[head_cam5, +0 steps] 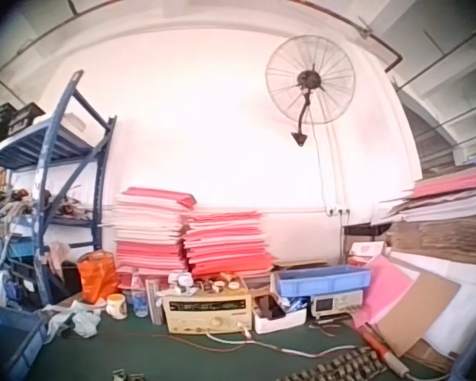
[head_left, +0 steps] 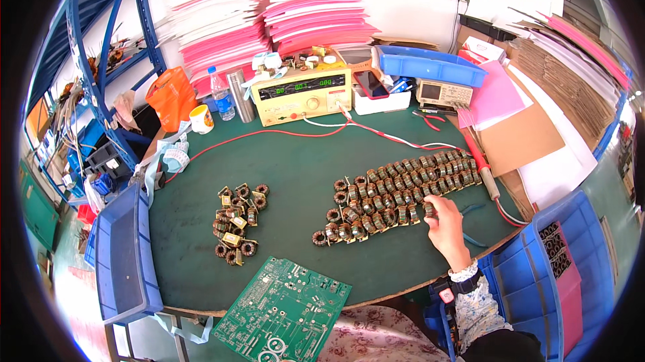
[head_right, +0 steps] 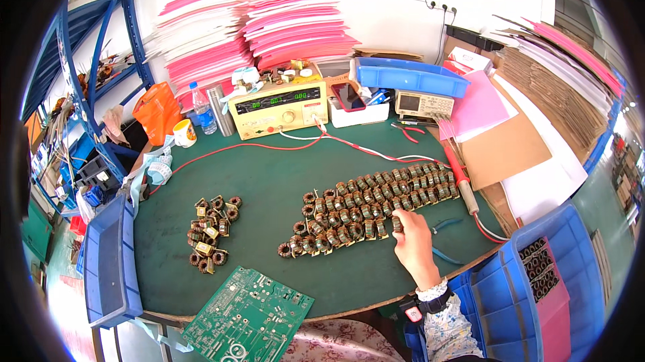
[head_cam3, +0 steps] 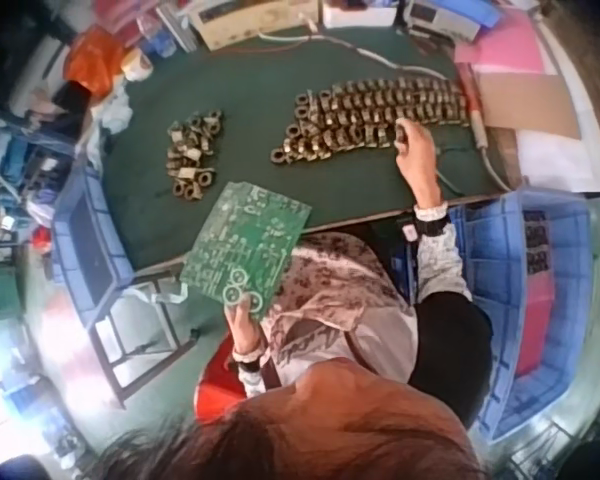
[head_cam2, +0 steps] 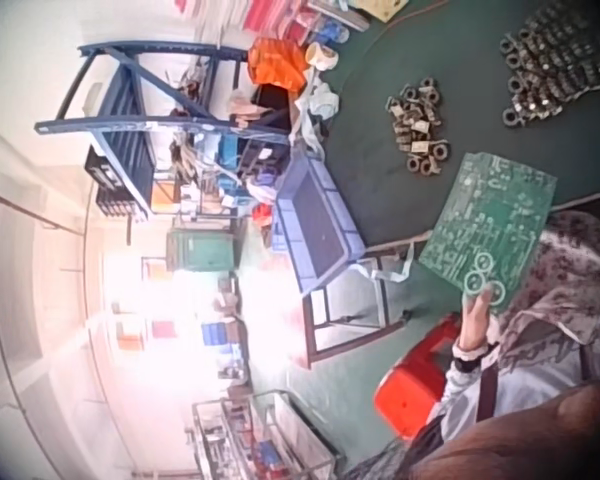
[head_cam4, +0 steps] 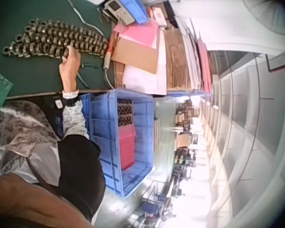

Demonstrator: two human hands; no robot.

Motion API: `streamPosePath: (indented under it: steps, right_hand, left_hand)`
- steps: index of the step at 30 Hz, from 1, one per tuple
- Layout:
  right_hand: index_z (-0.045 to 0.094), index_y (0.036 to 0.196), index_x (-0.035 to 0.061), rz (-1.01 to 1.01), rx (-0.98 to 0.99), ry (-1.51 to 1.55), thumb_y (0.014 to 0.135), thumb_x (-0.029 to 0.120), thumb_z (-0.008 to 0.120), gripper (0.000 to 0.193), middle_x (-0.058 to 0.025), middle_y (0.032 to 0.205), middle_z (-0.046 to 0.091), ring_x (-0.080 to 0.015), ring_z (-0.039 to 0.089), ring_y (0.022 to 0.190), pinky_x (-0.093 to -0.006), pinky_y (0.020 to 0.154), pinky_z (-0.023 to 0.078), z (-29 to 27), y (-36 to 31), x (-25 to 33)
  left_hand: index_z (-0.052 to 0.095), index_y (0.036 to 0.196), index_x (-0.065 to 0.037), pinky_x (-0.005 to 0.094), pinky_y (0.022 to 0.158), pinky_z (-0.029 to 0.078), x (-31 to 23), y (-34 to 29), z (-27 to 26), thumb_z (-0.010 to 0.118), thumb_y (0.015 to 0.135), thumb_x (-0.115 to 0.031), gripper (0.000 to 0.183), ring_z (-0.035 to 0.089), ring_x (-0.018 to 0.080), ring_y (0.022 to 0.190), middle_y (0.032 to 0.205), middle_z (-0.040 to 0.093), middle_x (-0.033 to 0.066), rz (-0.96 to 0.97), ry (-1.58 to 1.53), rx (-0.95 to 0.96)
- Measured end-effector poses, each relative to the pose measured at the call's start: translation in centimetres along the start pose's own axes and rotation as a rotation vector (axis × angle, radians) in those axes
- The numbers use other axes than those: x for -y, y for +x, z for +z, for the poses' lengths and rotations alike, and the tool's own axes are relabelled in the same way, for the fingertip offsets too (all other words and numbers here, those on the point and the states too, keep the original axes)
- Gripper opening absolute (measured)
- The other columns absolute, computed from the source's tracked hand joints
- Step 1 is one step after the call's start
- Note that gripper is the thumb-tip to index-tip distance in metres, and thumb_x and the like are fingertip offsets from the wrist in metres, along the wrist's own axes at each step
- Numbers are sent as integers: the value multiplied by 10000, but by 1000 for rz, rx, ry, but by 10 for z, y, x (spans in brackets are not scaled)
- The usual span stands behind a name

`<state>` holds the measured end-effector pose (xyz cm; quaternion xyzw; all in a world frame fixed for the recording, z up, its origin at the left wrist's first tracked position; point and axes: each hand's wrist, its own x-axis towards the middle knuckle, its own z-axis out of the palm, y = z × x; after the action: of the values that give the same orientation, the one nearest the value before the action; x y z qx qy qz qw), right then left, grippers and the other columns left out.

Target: Assembling electronic inductors onto a green printed circuit board.

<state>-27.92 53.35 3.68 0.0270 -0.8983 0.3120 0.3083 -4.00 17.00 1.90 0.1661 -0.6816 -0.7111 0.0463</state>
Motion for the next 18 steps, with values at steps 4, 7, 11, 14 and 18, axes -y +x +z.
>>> streamPosePath:
  steps: [4, 7, 11, 14, 18]
  right_hand:
    - [533, 1126, 73, 27, 118, -99, 659, -119, 660, 521, -145, 960, 585, -296, 601, 842, -363, 727, 500, 7, -2, -9]
    - [505, 1151, 69, 109, 164, 74, 628, -70, 705, 577, -150, 1011, 588, -331, 559, 921, -396, 807, 461, 0, -5, -11]
    - [513, 1108, 57, -51, 106, -215, 577, -55, 736, 586, -142, 1078, 565, -348, 497, 1021, -410, 889, 416, -19, -8, -3]
    - [507, 1095, 43, -9, 46, -341, 568, -81, 714, 579, -135, 1067, 555, -340, 487, 1018, -414, 883, 412, -28, -14, -33]
    - [506, 1115, 40, 37, -95, -438, 621, -89, 675, 538, -141, 1085, 554, -340, 489, 1023, -405, 879, 413, -27, -8, -18]
  left_hand:
    - [589, 1065, 14, 359, 792, 452, 2, 0, -4, 460, 872, 49, 234, 532, 299, 997, 1131, 527, 184, 145, 323, 52]
    - [588, 1078, 19, 356, 806, 448, 8, 0, -5, 462, 882, 33, 233, 526, 279, 1016, 1141, 524, 173, 86, 207, 37]
    - [574, 1098, 22, 332, 798, 444, 3, -2, -1, 480, 894, -7, 227, 537, 219, 990, 1100, 555, 130, -20, -30, -50]
    - [557, 1103, 7, 291, 749, 435, 0, 4, 1, 515, 895, -60, 223, 552, 144, 878, 980, 602, 52, -118, -356, 11]
    - [536, 1141, -19, 289, 751, 447, 6, 15, 2, 508, 890, -40, 254, 557, 130, 887, 1002, 594, 20, -131, -373, 56]
